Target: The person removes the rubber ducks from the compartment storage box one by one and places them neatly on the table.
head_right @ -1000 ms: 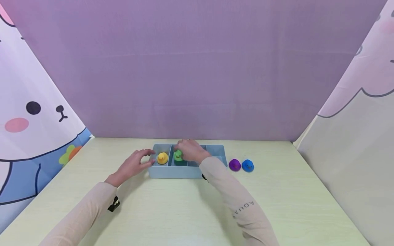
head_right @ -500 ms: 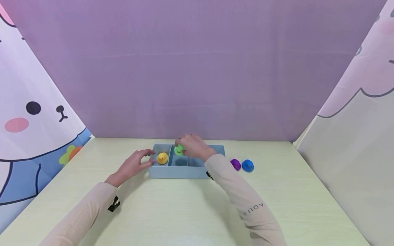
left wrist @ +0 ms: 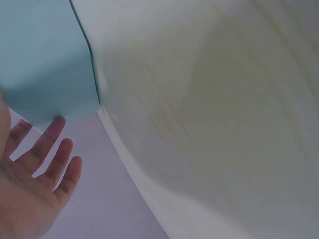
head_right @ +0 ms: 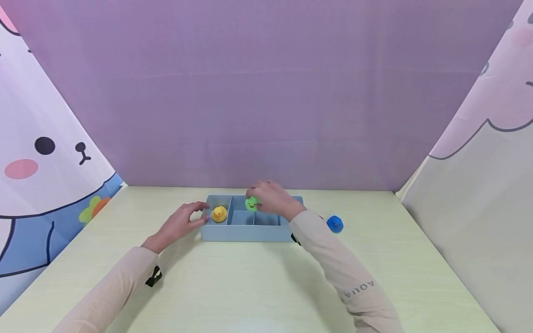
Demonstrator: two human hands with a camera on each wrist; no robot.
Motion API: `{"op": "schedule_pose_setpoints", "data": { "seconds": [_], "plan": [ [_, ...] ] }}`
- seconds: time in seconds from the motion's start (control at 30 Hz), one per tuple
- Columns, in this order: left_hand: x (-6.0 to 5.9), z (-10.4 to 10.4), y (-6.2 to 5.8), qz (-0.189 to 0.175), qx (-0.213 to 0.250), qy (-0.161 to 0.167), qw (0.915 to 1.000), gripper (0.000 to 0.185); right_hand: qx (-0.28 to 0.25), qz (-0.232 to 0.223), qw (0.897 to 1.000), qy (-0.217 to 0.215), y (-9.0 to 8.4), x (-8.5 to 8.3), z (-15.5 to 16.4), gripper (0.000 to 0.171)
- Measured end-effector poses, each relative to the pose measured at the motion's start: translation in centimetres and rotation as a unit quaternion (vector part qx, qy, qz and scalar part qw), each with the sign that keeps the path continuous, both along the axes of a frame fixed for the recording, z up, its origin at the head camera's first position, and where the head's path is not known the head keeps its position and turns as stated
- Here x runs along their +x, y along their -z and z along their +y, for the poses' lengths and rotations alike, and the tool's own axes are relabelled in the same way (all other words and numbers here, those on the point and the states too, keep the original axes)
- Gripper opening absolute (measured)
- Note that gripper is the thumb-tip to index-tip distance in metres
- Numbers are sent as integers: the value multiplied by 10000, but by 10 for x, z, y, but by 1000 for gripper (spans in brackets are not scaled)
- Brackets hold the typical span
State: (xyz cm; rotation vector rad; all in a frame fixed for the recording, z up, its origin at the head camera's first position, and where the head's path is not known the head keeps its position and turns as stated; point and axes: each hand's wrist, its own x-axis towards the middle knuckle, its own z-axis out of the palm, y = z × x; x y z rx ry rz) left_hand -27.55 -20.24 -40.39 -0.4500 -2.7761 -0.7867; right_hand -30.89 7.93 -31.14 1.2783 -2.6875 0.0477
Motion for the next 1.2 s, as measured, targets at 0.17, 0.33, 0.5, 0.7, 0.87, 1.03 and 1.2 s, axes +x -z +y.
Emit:
{"op": "schedule_pose_setpoints", "data": {
  "seconds": [0.17,0.33,0.5,0.7,0.87,1.03,1.2],
  "plan": [
    [0,1,-1,-93,-48,-22,9999,38,8,23,10000,-65,2,0,14,30],
    [1,1,-1,-169,-10,-38,9998,38,-52,48,10000,-54,4,1,30,31],
    [-1,1,0,-195,34,-27,9998,38,-205,-27,9997,87,5,1,47,32],
    [0,0,0,-125,9,21,9999,39,-360,-12,9992,165,5,0,68,33],
    [1,0,-2,-126,18,37,9999,40,-389,49,9990,205,6,-2,85,31],
    [2,1,-2,-87,-1,37,10000,39,-498,-37,9984,250,7,-2,103,30],
    [2,1,-2,-72,44,29,10000,38,-556,-49,9977,372,10,-5,119,31]
  ]
}}
